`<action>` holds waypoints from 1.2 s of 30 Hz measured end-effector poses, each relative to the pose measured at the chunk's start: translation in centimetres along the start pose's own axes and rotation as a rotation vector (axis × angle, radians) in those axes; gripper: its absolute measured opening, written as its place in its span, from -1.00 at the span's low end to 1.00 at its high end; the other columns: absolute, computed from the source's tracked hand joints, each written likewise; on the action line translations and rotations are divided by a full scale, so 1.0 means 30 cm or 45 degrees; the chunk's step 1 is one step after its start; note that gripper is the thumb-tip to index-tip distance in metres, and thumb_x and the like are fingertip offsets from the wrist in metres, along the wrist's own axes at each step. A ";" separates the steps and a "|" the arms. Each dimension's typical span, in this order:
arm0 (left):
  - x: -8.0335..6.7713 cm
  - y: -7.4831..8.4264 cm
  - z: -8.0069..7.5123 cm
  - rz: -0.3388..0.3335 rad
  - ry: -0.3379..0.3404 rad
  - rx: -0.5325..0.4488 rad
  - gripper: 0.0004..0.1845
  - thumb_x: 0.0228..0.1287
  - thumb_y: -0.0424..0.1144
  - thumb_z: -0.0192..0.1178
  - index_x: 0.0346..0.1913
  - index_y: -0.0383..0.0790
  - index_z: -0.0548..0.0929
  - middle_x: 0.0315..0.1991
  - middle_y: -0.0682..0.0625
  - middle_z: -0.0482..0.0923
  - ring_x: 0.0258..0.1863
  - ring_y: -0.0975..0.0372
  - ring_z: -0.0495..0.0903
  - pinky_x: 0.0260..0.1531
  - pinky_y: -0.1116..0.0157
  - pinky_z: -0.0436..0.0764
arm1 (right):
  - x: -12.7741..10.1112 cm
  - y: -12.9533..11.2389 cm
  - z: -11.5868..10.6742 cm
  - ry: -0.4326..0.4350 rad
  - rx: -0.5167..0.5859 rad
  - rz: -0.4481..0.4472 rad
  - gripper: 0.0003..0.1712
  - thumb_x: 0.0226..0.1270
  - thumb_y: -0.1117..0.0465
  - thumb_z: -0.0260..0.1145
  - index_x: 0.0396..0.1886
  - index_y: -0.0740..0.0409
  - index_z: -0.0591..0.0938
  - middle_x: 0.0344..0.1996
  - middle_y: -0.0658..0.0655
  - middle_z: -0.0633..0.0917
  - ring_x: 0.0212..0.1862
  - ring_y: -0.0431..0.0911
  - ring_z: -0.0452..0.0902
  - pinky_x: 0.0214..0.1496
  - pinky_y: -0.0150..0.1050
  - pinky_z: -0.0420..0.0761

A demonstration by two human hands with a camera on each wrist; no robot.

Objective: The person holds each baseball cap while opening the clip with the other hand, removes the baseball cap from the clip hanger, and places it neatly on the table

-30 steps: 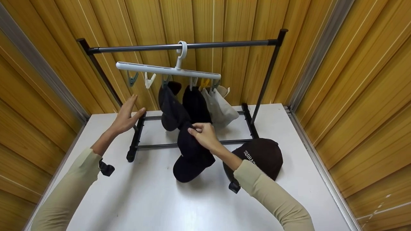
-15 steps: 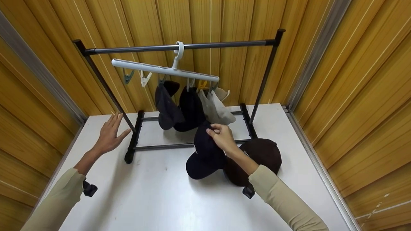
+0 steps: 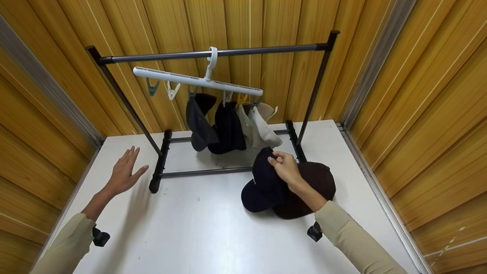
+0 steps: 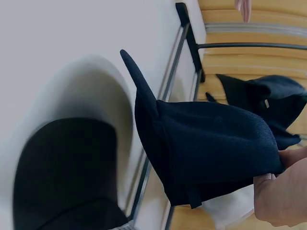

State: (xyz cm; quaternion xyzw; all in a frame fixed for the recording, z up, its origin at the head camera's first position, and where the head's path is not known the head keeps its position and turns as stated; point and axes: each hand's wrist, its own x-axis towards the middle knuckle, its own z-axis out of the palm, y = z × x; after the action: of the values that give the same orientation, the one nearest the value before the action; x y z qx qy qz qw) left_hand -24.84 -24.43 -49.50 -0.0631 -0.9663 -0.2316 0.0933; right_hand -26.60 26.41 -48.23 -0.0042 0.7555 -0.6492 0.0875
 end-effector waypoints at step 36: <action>-0.032 -0.011 0.028 -0.002 -0.056 -0.046 -0.26 0.42 -0.09 0.07 0.49 -0.38 0.06 0.50 -0.39 -0.05 0.51 -0.21 -0.12 0.41 -0.25 -0.14 | -0.033 0.098 -0.202 0.076 -0.396 0.200 -0.32 0.37 0.05 0.25 0.32 0.39 0.38 -0.18 0.03 0.74 -0.42 -0.27 0.62 -0.34 -0.25 0.71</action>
State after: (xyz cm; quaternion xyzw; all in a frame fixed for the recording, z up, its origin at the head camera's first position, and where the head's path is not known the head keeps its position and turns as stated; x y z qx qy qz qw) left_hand -24.10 -24.42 -50.58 -0.0691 -0.9638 -0.2475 0.0707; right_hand -26.14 32.93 -50.13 0.0606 0.8470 -0.5157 0.1137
